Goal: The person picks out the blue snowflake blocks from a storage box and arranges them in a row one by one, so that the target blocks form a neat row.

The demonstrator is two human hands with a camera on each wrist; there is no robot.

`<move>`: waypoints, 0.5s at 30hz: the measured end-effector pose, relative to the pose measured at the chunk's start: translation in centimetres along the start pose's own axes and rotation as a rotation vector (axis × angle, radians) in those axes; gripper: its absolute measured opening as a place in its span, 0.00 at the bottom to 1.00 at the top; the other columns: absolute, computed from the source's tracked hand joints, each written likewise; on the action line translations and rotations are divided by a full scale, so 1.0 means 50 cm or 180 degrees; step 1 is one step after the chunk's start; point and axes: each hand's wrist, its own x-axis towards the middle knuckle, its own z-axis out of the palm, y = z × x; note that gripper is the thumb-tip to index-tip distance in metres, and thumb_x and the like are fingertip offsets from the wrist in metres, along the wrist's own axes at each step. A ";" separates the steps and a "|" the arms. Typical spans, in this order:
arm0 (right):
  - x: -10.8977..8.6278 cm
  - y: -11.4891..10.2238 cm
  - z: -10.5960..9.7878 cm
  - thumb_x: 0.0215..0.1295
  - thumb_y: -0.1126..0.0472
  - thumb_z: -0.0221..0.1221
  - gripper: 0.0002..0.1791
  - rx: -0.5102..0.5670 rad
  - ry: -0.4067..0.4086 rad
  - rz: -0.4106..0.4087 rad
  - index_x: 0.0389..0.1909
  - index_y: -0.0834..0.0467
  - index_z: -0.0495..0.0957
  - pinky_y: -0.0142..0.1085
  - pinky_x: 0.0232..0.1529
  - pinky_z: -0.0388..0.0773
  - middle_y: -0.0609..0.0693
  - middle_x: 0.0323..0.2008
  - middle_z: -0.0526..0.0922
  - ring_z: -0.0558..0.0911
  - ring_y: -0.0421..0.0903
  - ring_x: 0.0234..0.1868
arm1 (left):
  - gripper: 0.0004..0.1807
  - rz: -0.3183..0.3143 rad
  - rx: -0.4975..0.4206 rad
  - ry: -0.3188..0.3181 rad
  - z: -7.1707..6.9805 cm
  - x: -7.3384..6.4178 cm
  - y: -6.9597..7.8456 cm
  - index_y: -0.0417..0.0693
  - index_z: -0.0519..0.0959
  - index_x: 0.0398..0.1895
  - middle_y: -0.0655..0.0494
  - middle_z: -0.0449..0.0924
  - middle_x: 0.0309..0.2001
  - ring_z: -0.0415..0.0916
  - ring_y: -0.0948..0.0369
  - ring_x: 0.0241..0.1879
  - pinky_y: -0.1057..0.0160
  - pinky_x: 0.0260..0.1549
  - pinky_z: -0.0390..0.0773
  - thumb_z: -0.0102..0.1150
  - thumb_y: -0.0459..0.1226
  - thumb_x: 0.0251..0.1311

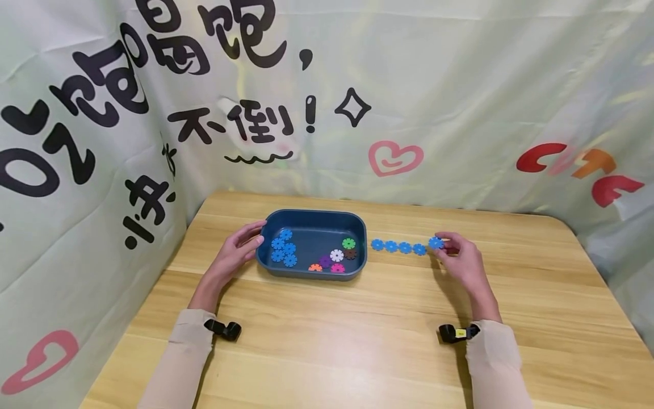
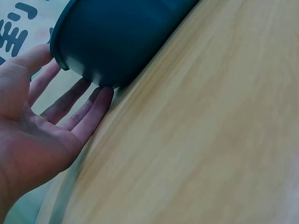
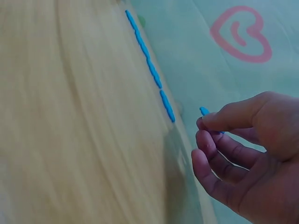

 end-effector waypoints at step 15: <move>0.007 0.024 0.001 0.68 0.67 0.65 0.20 -0.0329 -0.0092 -0.0010 0.58 0.71 0.78 0.29 0.28 0.74 0.61 0.40 0.82 0.78 0.50 0.38 | 0.30 0.0089 0.0038 -0.0004 -0.001 -0.002 -0.001 0.57 0.68 0.76 0.49 0.63 0.75 0.64 0.48 0.71 0.53 0.61 0.76 0.60 0.49 0.73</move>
